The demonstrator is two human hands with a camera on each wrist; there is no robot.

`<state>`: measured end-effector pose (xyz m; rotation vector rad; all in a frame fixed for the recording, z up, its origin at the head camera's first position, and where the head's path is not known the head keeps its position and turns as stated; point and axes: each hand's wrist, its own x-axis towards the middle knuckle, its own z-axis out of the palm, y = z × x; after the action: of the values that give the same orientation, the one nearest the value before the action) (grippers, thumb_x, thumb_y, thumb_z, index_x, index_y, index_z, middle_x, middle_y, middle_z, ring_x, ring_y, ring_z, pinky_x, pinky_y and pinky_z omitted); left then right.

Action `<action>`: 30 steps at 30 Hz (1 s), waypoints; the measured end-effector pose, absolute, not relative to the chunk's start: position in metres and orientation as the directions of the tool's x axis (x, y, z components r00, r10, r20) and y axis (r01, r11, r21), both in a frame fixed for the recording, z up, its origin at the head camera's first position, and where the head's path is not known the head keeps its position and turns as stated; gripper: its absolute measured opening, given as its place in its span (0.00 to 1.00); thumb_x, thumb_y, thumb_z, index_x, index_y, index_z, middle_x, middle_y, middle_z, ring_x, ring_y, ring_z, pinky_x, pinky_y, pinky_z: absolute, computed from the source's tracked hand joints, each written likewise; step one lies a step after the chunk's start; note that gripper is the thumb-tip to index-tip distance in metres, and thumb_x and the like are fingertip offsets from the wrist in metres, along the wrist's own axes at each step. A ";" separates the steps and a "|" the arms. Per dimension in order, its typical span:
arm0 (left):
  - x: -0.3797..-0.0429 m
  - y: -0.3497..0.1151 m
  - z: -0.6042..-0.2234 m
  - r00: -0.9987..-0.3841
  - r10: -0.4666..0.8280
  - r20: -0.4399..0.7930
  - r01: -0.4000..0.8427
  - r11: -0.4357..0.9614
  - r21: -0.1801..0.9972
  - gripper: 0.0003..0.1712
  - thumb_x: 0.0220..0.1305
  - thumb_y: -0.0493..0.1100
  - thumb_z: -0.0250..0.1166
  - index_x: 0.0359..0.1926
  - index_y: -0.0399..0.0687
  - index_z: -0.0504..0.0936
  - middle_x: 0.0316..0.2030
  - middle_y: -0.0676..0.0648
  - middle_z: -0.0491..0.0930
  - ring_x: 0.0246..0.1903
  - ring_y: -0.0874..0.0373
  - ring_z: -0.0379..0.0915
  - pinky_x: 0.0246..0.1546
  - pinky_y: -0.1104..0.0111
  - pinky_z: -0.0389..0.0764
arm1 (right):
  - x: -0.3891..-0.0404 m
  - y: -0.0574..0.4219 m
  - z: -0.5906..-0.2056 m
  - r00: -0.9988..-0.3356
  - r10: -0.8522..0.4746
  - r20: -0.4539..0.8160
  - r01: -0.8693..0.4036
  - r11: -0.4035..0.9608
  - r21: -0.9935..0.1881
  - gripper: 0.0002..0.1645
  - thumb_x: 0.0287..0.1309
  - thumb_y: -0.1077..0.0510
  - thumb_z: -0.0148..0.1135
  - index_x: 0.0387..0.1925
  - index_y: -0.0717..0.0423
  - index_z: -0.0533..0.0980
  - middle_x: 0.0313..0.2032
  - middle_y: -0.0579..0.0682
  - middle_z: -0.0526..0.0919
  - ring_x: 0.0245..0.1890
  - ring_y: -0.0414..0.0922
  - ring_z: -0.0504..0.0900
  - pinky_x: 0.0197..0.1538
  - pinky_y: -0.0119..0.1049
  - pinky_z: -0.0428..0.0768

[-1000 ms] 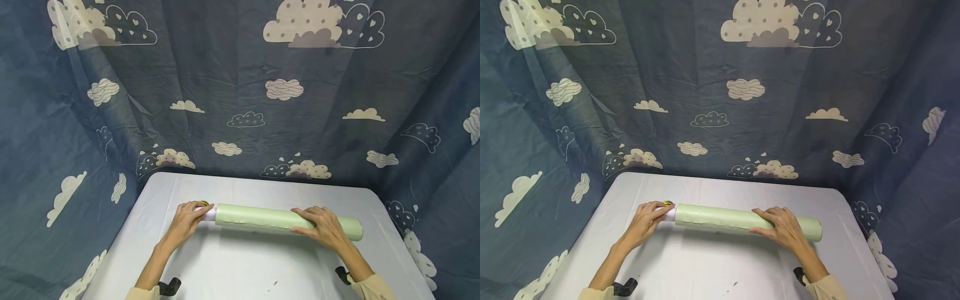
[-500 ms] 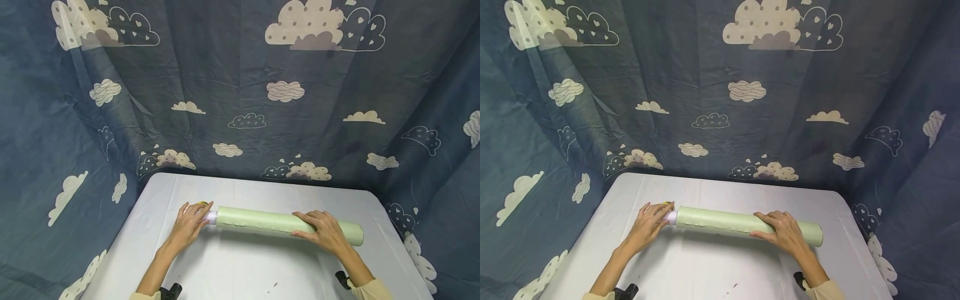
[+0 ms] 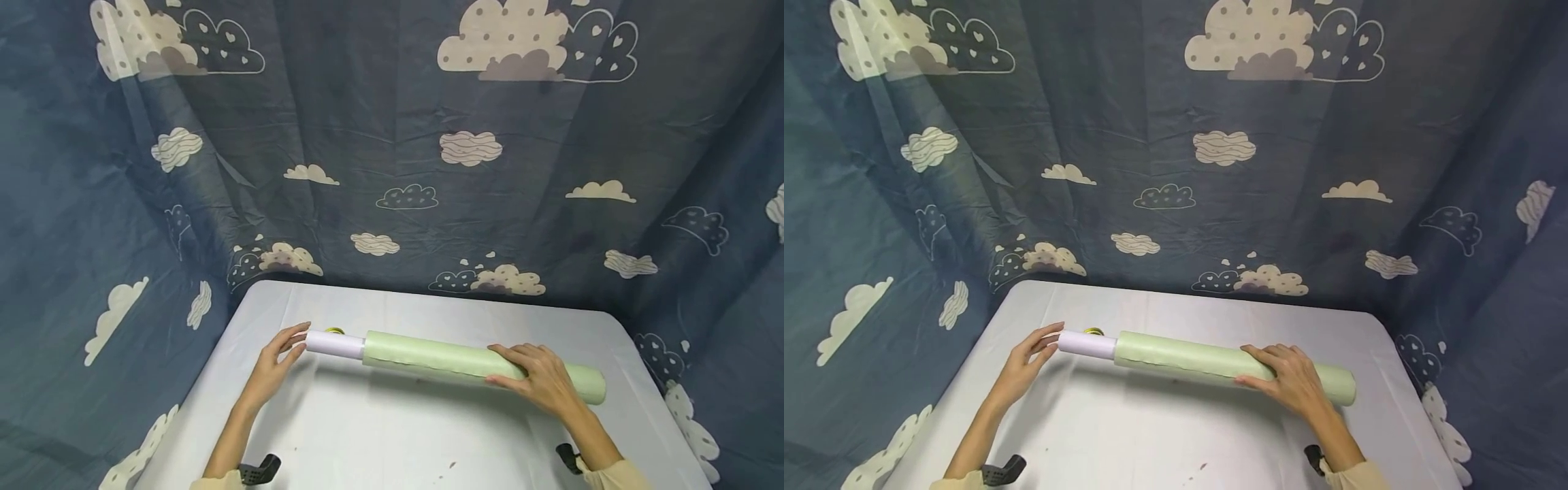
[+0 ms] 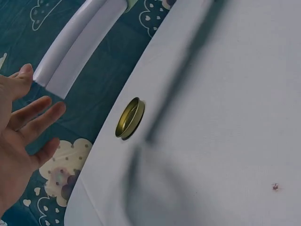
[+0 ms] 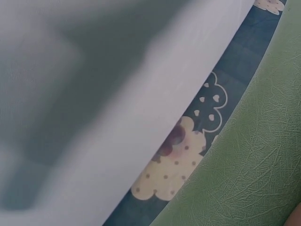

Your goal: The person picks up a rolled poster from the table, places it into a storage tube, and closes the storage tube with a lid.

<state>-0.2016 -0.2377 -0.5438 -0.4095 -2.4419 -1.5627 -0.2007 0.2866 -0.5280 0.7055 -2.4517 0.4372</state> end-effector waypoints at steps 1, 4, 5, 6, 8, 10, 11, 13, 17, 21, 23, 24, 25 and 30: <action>-0.202 -0.236 -0.544 -0.935 0.118 0.334 0.353 0.396 0.848 0.23 0.76 0.40 0.61 0.69 0.51 0.77 0.66 0.45 0.78 0.63 0.41 0.78 0.62 0.55 0.80 | -0.202 0.286 -0.528 -0.710 -0.394 0.583 -0.572 0.806 -0.153 0.39 0.37 0.32 0.81 0.54 0.41 0.87 0.35 0.44 0.91 0.34 0.43 0.87 0.36 0.44 0.80; -0.203 -0.231 -0.545 -0.916 0.118 0.384 0.398 0.409 0.821 0.20 0.72 0.37 0.65 0.63 0.50 0.82 0.61 0.45 0.81 0.59 0.44 0.80 0.61 0.56 0.80 | -0.204 0.285 -0.529 -0.706 -0.401 0.584 -0.581 0.799 -0.154 0.39 0.38 0.32 0.81 0.54 0.41 0.87 0.35 0.44 0.91 0.34 0.43 0.87 0.36 0.43 0.80; -0.204 -0.229 -0.545 -0.908 0.114 0.404 0.413 0.412 0.812 0.19 0.71 0.36 0.66 0.61 0.48 0.83 0.60 0.44 0.82 0.58 0.44 0.80 0.61 0.57 0.80 | -0.204 0.284 -0.530 -0.706 -0.401 0.583 -0.580 0.800 -0.154 0.39 0.38 0.31 0.81 0.54 0.40 0.87 0.36 0.44 0.91 0.34 0.43 0.87 0.36 0.42 0.80; -0.204 -0.227 -0.545 -0.902 0.110 0.417 0.423 0.413 0.807 0.18 0.69 0.35 0.67 0.59 0.48 0.84 0.58 0.44 0.83 0.57 0.44 0.80 0.60 0.60 0.80 | -0.205 0.284 -0.530 -0.708 -0.399 0.583 -0.579 0.801 -0.155 0.39 0.38 0.31 0.81 0.54 0.40 0.87 0.36 0.44 0.91 0.34 0.43 0.87 0.36 0.42 0.80; -0.204 -0.224 -0.545 -0.893 0.100 0.439 0.439 0.411 0.799 0.18 0.67 0.33 0.68 0.57 0.46 0.85 0.56 0.43 0.83 0.55 0.43 0.81 0.58 0.66 0.80 | -0.205 0.285 -0.531 -0.711 -0.394 0.582 -0.574 0.804 -0.157 0.39 0.37 0.31 0.81 0.54 0.40 0.87 0.35 0.43 0.91 0.34 0.43 0.87 0.36 0.42 0.79; -0.205 -0.221 -0.545 -0.884 0.085 0.459 0.450 0.414 0.791 0.18 0.65 0.32 0.69 0.56 0.45 0.86 0.55 0.42 0.84 0.53 0.42 0.82 0.56 0.72 0.78 | -0.205 0.286 -0.532 -0.714 -0.390 0.582 -0.570 0.807 -0.158 0.39 0.37 0.31 0.81 0.54 0.40 0.87 0.35 0.44 0.91 0.34 0.43 0.87 0.36 0.42 0.79; -0.205 -0.220 -0.544 -0.880 0.077 0.468 0.455 0.413 0.789 0.18 0.64 0.31 0.70 0.55 0.44 0.86 0.54 0.42 0.85 0.52 0.42 0.83 0.55 0.74 0.77 | -0.205 0.286 -0.532 -0.715 -0.389 0.581 -0.567 0.808 -0.157 0.39 0.37 0.32 0.81 0.54 0.40 0.87 0.35 0.44 0.91 0.33 0.43 0.87 0.35 0.42 0.79; -0.206 -0.218 -0.544 -0.875 0.064 0.479 0.460 0.412 0.786 0.18 0.63 0.31 0.70 0.54 0.45 0.87 0.52 0.42 0.86 0.51 0.43 0.83 0.54 0.76 0.76 | -0.206 0.288 -0.532 -0.718 -0.385 0.580 -0.563 0.812 -0.157 0.39 0.37 0.32 0.81 0.54 0.41 0.87 0.35 0.44 0.91 0.33 0.43 0.87 0.35 0.42 0.79; -0.208 -0.214 -0.544 -0.874 0.051 0.482 0.459 0.408 0.789 0.18 0.63 0.32 0.71 0.54 0.47 0.87 0.51 0.44 0.86 0.49 0.45 0.84 0.54 0.78 0.75 | -0.207 0.289 -0.533 -0.718 -0.383 0.581 -0.560 0.814 -0.156 0.39 0.38 0.32 0.81 0.54 0.40 0.87 0.35 0.44 0.91 0.33 0.43 0.86 0.35 0.42 0.79; -0.209 -0.207 -0.542 -0.877 0.063 0.477 0.461 0.389 0.797 0.18 0.63 0.33 0.72 0.54 0.47 0.88 0.52 0.44 0.87 0.53 0.45 0.83 0.58 0.81 0.72 | -0.209 0.287 -0.532 -0.707 -0.391 0.589 -0.574 0.804 -0.155 0.39 0.38 0.31 0.81 0.54 0.40 0.87 0.35 0.44 0.91 0.33 0.43 0.87 0.35 0.43 0.79; -0.209 -0.202 -0.541 -0.872 0.067 0.485 0.471 0.383 0.794 0.18 0.63 0.34 0.72 0.54 0.45 0.88 0.52 0.44 0.87 0.55 0.43 0.82 0.60 0.83 0.71 | -0.210 0.285 -0.532 -0.703 -0.394 0.592 -0.580 0.800 -0.156 0.38 0.39 0.31 0.80 0.54 0.40 0.87 0.35 0.43 0.91 0.33 0.43 0.87 0.35 0.43 0.80; -0.209 -0.199 -0.540 -0.869 0.071 0.489 0.477 0.381 0.792 0.18 0.63 0.34 0.72 0.54 0.44 0.88 0.52 0.44 0.87 0.56 0.43 0.82 0.60 0.84 0.71 | -0.211 0.283 -0.532 -0.703 -0.393 0.593 -0.580 0.799 -0.158 0.38 0.39 0.31 0.80 0.54 0.40 0.87 0.35 0.43 0.91 0.33 0.43 0.87 0.35 0.43 0.80; -0.209 -0.197 -0.540 -0.866 0.076 0.494 0.484 0.376 0.790 0.18 0.63 0.34 0.72 0.54 0.43 0.88 0.52 0.44 0.87 0.56 0.43 0.82 0.60 0.84 0.71 | -0.212 0.282 -0.532 -0.702 -0.392 0.594 -0.581 0.798 -0.160 0.38 0.39 0.31 0.80 0.54 0.40 0.87 0.35 0.43 0.91 0.33 0.43 0.87 0.35 0.43 0.80; -0.211 -0.185 -0.540 -0.850 0.100 0.517 0.513 0.374 0.772 0.18 0.62 0.33 0.73 0.54 0.38 0.87 0.53 0.43 0.87 0.55 0.42 0.83 0.60 0.84 0.72 | -0.214 0.277 -0.534 -0.704 -0.393 0.591 -0.587 0.790 -0.174 0.38 0.38 0.31 0.80 0.53 0.39 0.87 0.35 0.43 0.91 0.33 0.43 0.87 0.35 0.41 0.80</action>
<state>-0.2108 -0.1852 -0.5397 -0.5333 -2.2556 -1.4732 -0.2142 0.2770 -0.5340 0.7277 -2.4370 0.4785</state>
